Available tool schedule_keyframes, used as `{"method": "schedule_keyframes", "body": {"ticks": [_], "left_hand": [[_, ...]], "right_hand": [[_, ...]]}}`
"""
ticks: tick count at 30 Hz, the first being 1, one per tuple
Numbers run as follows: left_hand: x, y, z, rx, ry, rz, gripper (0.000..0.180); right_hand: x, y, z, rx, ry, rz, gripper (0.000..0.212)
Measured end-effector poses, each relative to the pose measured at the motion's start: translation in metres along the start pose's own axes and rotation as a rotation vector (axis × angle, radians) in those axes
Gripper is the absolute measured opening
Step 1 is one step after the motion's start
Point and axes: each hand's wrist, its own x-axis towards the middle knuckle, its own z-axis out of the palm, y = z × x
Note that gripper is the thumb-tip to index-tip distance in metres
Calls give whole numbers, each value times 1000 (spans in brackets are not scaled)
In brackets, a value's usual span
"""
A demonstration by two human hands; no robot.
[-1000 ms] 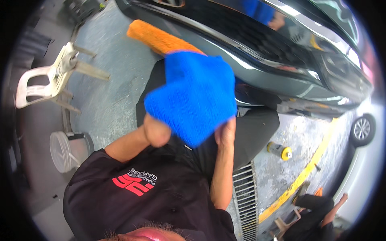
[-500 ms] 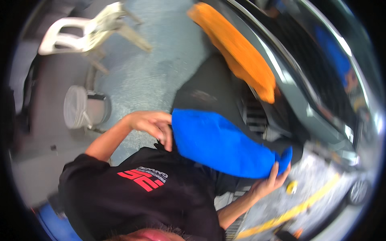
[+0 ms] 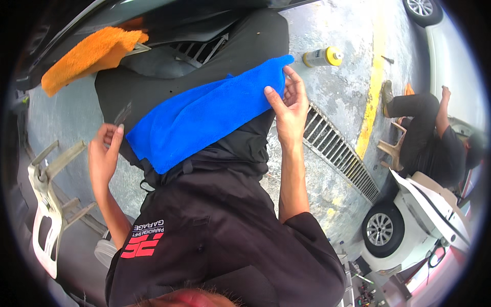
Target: The person wipes the front bumper and grille of a dark-colored car using a blue microfiber cloth. They apply a cleaning product from a yellow bottle onto the cloth and continue wiping the chrome trim and surrounding areas.
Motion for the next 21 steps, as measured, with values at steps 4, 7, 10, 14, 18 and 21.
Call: {"method": "schedule_keyframes", "body": {"ticks": [4, 7, 10, 14, 18, 21], "left_hand": [[48, 47, 41, -293, 50, 397, 27], [72, 99, 89, -270, 47, 608, 36], [79, 135, 114, -171, -264, 556, 45], [79, 130, 132, -86, -314, 684, 35], [81, 134, 132, -217, -328, 602, 27], [72, 133, 126, -467, -262, 650, 19]], "right_hand": [[-2, -2, 1, 246, 7, -95, 79], [-3, 6, -20, 421, -111, -205, 88], [-2, 17, -53, 495, -226, -292, 99], [-17, 13, -66, 322, -45, -203, 46], [-16, 34, -89, 282, -199, -228, 6], [-18, 34, -99, 347, -325, -279, 16]]}}
